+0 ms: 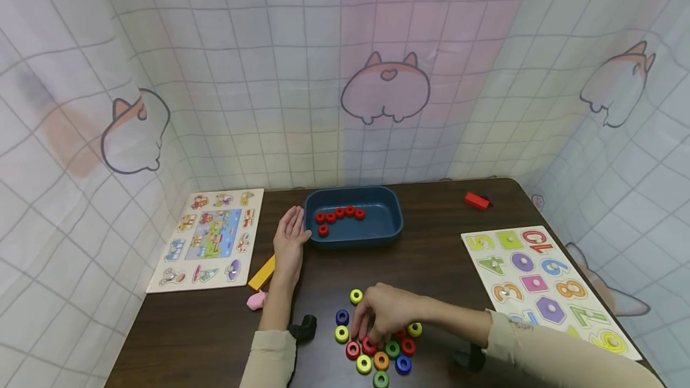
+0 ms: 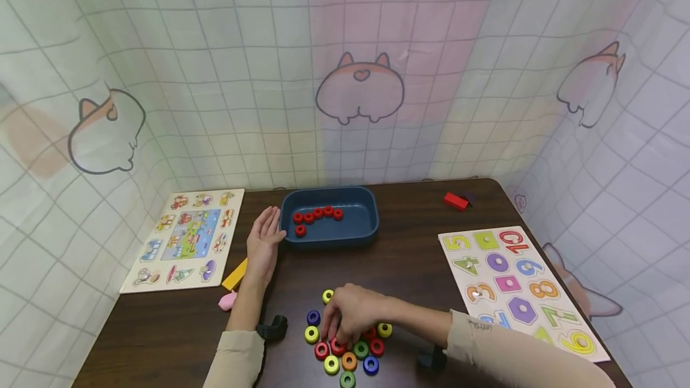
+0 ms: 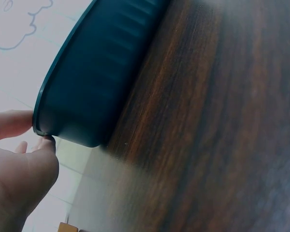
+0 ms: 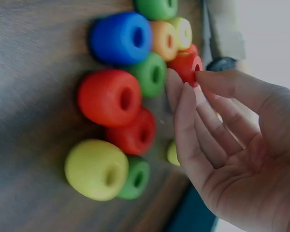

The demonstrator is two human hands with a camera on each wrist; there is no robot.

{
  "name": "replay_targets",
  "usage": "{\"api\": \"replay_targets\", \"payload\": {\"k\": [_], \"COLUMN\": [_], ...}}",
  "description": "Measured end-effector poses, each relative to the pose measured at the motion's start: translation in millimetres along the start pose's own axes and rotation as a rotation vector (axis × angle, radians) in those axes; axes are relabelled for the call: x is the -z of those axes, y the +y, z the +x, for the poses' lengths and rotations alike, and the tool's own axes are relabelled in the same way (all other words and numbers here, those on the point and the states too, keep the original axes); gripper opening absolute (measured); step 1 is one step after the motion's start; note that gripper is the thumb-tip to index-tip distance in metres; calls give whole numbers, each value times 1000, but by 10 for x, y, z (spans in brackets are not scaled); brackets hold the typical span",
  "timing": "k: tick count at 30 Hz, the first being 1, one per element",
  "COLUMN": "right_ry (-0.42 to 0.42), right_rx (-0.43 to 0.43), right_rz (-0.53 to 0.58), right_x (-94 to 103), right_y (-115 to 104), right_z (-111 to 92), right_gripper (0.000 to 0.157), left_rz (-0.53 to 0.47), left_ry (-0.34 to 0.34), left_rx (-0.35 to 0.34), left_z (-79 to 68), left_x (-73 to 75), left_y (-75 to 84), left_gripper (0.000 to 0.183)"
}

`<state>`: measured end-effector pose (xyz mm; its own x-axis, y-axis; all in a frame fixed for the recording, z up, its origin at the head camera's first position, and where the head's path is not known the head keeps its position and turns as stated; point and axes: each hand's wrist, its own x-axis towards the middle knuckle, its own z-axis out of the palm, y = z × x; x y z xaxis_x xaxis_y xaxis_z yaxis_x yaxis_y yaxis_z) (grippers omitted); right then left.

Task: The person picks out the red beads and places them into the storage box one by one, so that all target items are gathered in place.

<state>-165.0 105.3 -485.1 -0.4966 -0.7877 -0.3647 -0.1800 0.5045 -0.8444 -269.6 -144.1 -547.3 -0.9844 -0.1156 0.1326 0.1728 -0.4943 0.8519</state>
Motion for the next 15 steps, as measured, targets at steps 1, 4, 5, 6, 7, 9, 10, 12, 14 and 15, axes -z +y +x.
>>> {"api": "replay_targets", "payload": {"k": [1,4,5,6,7,9,10,12,14,15], "right_ry": [1,17,27,36,48,79,94,133,177,196], "right_rx": [1,17,22,25,28,31,31,26,22,16], "right_rz": [12,23,17,9,10,1,-3,-7,-19,-18], "right_x": [32,183,256,340,432,636,745,957,1152,1237], "right_y": [-25,-114,-154,-196,-241,-333,-383,-478,-549,-576], "right_z": [-3,17,34,57,84,156,198,302,434,508], "right_gripper": [30,29,29,29,29,28,28,27,26,25], "left_rz": [1,6,8,11,13,20,20,23,23,21], "left_ry": [0,-2,0,1,4,10,11,15,10,8], "left_rx": [-1,-6,-8,-11,-10,-7,-5,-3,-6,-9], "left_z": [1,3,3,3,3,5,4,4,7,10], "left_x": [0,-4,-6,-7,-7,-3,-2,1,0,-3], "left_y": [-5,-8,-6,-4,-4,-6,-6,-10,-16,-20], "left_gripper": [65,65,65,65,65,65,65,66,66,66]}}
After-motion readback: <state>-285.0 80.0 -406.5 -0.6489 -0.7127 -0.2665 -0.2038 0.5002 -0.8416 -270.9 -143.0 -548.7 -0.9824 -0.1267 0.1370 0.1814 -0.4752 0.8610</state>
